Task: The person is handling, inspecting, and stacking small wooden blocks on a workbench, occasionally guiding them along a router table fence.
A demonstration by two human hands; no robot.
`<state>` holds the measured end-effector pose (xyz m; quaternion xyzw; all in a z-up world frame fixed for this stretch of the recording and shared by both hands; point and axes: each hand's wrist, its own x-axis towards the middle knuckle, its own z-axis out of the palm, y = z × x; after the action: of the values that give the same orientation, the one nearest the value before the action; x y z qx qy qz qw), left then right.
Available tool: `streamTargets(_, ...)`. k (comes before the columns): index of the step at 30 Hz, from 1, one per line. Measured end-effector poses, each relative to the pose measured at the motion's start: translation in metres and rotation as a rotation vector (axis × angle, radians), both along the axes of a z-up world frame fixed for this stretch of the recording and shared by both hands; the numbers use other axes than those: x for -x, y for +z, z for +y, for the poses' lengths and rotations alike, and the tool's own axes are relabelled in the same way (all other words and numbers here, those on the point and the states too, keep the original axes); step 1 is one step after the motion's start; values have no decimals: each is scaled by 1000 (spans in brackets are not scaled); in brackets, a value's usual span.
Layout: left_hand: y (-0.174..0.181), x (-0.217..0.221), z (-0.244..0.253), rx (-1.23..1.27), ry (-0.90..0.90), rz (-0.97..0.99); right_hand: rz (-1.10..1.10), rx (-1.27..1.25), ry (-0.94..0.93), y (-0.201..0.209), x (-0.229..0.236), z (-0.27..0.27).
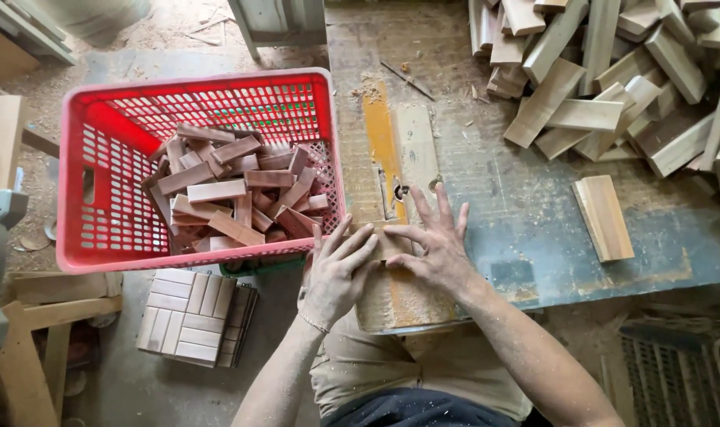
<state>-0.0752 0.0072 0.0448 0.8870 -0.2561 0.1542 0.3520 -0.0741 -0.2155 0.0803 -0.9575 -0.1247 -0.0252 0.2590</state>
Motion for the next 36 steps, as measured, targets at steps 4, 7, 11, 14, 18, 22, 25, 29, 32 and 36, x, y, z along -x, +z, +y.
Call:
streamTargets(4,-10,-18,-6,70,17,55,25,67,-1,-4,-16,0)
streamTargets(7,-20,-39,-7,64,28,76,42,72,7,-2,-37,-1)
streamTargets(11,-34,-57,-8,37,41,109,77,67,-34,-7,-51,0)
streamTargets(14,-40,-78,-11,52,49,113,66,70,-46,-8,-71,-1)
streamTargets(18,-46,-91,-12,65,59,135,74,105,-49,-10,-84,-2)
streamTargets(22,-38,-96,-13,59,69,160,124,66,-68,-8,-93,-2)
streamTargets(25,-36,-107,-13,48,58,161,134,59,-68,-4,-103,-3)
streamTargets(29,-51,-126,-15,30,53,156,156,64,-82,-8,-119,-6)
streamTargets(32,-81,-157,-14,15,53,168,176,69,-91,-3,-139,-4)
streamTargets(36,-76,-201,-16,-21,37,192,217,64,-105,-10,-178,-7)
